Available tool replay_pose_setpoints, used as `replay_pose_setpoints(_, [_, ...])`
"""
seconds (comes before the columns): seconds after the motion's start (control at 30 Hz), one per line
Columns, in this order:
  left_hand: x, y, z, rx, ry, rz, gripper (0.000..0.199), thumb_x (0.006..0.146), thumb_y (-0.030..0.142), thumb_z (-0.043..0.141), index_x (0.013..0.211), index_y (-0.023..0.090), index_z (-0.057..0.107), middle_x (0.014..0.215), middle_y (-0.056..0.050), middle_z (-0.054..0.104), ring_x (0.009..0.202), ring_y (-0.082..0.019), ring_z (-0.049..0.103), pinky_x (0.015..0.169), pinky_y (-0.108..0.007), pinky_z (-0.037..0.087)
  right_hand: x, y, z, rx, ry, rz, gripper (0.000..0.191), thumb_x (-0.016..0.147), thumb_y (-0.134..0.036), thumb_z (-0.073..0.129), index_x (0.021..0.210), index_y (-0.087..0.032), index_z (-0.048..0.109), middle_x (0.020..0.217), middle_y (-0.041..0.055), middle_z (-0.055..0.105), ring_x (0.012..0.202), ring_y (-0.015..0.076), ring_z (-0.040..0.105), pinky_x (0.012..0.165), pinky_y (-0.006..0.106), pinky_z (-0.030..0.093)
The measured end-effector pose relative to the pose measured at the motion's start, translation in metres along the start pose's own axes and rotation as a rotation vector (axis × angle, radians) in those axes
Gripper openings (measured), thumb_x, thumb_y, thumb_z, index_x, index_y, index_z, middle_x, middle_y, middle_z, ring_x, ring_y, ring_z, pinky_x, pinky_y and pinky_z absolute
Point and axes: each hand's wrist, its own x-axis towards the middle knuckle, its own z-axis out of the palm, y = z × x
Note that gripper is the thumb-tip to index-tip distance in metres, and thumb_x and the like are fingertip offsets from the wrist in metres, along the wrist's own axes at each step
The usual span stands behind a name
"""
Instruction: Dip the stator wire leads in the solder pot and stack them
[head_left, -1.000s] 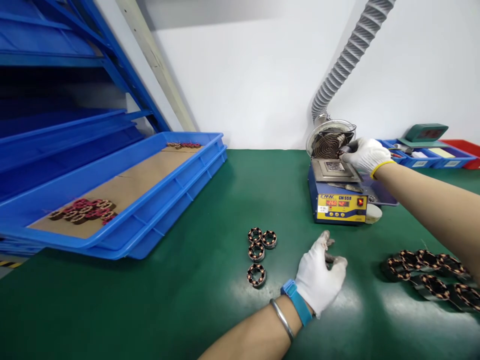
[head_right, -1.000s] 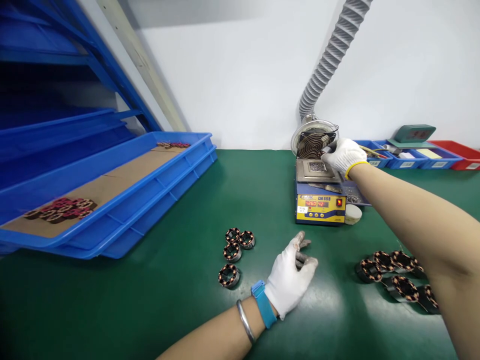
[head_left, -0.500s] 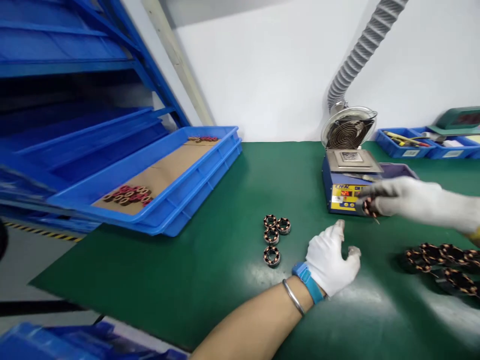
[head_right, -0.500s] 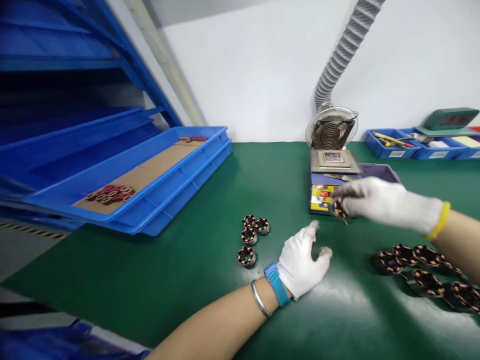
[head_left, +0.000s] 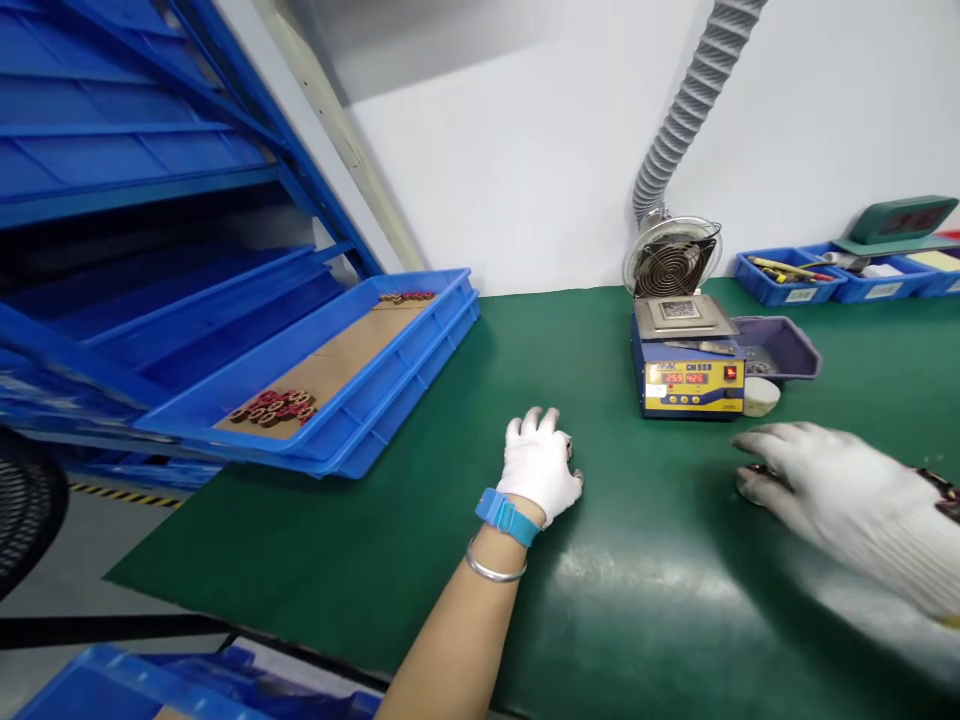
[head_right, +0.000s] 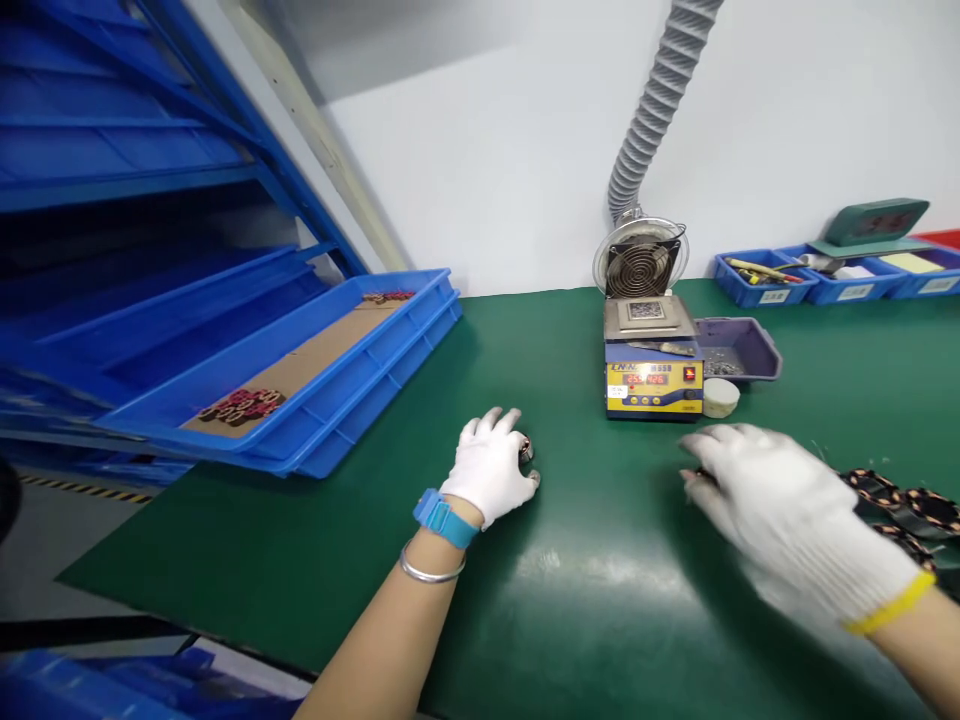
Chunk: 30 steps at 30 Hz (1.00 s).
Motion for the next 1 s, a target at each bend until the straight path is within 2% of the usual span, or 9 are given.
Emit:
replay_pose_setpoints(0.1, [-0.003, 0.015, 0.007, -0.009, -0.027, 0.142, 0.018, 0.072, 0.028, 0.069, 0.087, 0.019, 0.071, 0.141, -0.010, 0.054, 0.136, -0.035, 0.039, 0.114, -0.052, 0.026, -0.021, -0.045, 0.023, 0.175, -0.006, -0.104, 0.036, 0.090, -0.045, 0.049, 0.114, -0.026, 0.067, 0.114, 0.0088, 0.066, 0.095, 0.0233, 0.065, 0.080, 0.038, 0.056])
replay_pose_setpoints(0.17, [-0.007, 0.033, 0.014, -0.024, -0.025, 0.231, 0.018, 0.078, 0.028, 0.065, 0.093, 0.019, 0.070, 0.125, -0.009, 0.063, 0.123, -0.030, 0.051, 0.112, -0.048, 0.031, -0.027, -0.064, 0.045, 0.231, -0.010, -0.149, 0.041, 0.087, -0.043, 0.056, 0.119, -0.020, 0.065, 0.117, 0.0105, 0.064, 0.103, 0.0249, 0.063, 0.089, 0.040, 0.055])
replay_pose_setpoints(0.27, [-0.011, 0.058, 0.024, -0.024, -0.035, 0.257, 0.020, 0.087, 0.036, 0.058, 0.094, 0.020, 0.068, 0.101, -0.008, 0.065, 0.099, -0.027, 0.061, 0.094, -0.044, 0.046, -0.027, -0.068, 0.071, 0.282, -0.003, -0.130, 0.051, 0.083, -0.043, 0.063, 0.125, -0.014, 0.062, 0.122, 0.0125, 0.062, 0.113, 0.0276, 0.059, 0.100, 0.045, 0.050])
replay_pose_setpoints(0.33, [-0.013, 0.070, 0.029, -0.040, -0.065, 0.230, 0.025, 0.089, 0.042, 0.057, 0.095, 0.020, 0.067, 0.097, -0.009, 0.064, 0.092, -0.029, 0.062, 0.083, -0.043, 0.050, -0.026, -0.060, 0.077, 0.334, -0.011, -0.062, 0.051, 0.086, -0.045, 0.061, 0.127, -0.016, 0.060, 0.124, 0.0117, 0.061, 0.113, 0.0258, 0.059, 0.098, 0.042, 0.051])
replay_pose_setpoints(0.4, [-0.012, 0.078, 0.032, -0.104, -0.087, 0.162, 0.029, 0.087, 0.042, 0.058, 0.103, 0.018, 0.065, 0.100, -0.010, 0.065, 0.091, -0.030, 0.064, 0.082, -0.042, 0.051, -0.026, -0.053, 0.077, 0.386, -0.024, -0.002, 0.048, 0.089, -0.046, 0.056, 0.128, -0.019, 0.060, 0.125, 0.0098, 0.061, 0.112, 0.0236, 0.060, 0.097, 0.040, 0.052])
replay_pose_setpoints(0.53, [-0.007, 0.081, 0.032, -0.232, -0.102, 0.068, 0.058, 0.078, 0.039, 0.065, 0.131, 0.017, 0.054, 0.109, -0.010, 0.068, 0.096, -0.030, 0.066, 0.085, -0.041, 0.051, -0.024, -0.050, 0.072, 0.460, -0.056, 0.108, 0.040, 0.093, -0.046, 0.051, 0.124, -0.023, 0.063, 0.121, 0.0063, 0.064, 0.108, 0.0221, 0.063, 0.092, 0.038, 0.054])
replay_pose_setpoints(0.67, [-0.004, 0.079, 0.030, -0.210, -0.145, 0.116, 0.040, 0.079, 0.045, 0.062, 0.112, 0.024, 0.068, 0.101, -0.007, 0.068, 0.087, -0.028, 0.068, 0.078, -0.038, 0.052, -0.019, -0.053, 0.070, 0.514, -0.076, 0.140, 0.034, 0.095, -0.041, 0.047, 0.119, -0.024, 0.066, 0.115, 0.0047, 0.066, 0.103, 0.0202, 0.065, 0.087, 0.035, 0.054])
replay_pose_setpoints(0.8, [-0.007, 0.080, 0.032, -0.208, -0.123, 0.166, 0.040, 0.080, 0.056, 0.060, 0.103, 0.025, 0.071, 0.093, -0.006, 0.068, 0.084, -0.026, 0.067, 0.076, -0.037, 0.051, -0.015, -0.052, 0.068, 0.522, -0.118, 0.157, 0.031, 0.096, -0.034, 0.043, 0.113, -0.025, 0.067, 0.108, 0.0022, 0.068, 0.097, 0.0164, 0.066, 0.083, 0.029, 0.053])
replay_pose_setpoints(1.0, [-0.011, 0.073, 0.025, -0.168, -0.063, 0.264, 0.034, 0.074, 0.047, 0.067, 0.099, 0.024, 0.072, 0.091, -0.004, 0.066, 0.084, -0.025, 0.065, 0.078, -0.036, 0.049, -0.018, -0.044, 0.055, 0.160, -0.164, -0.013, 0.026, 0.090, -0.026, 0.047, 0.100, -0.019, 0.069, 0.097, 0.0082, 0.067, 0.084, 0.0175, 0.063, 0.074, 0.027, 0.047])
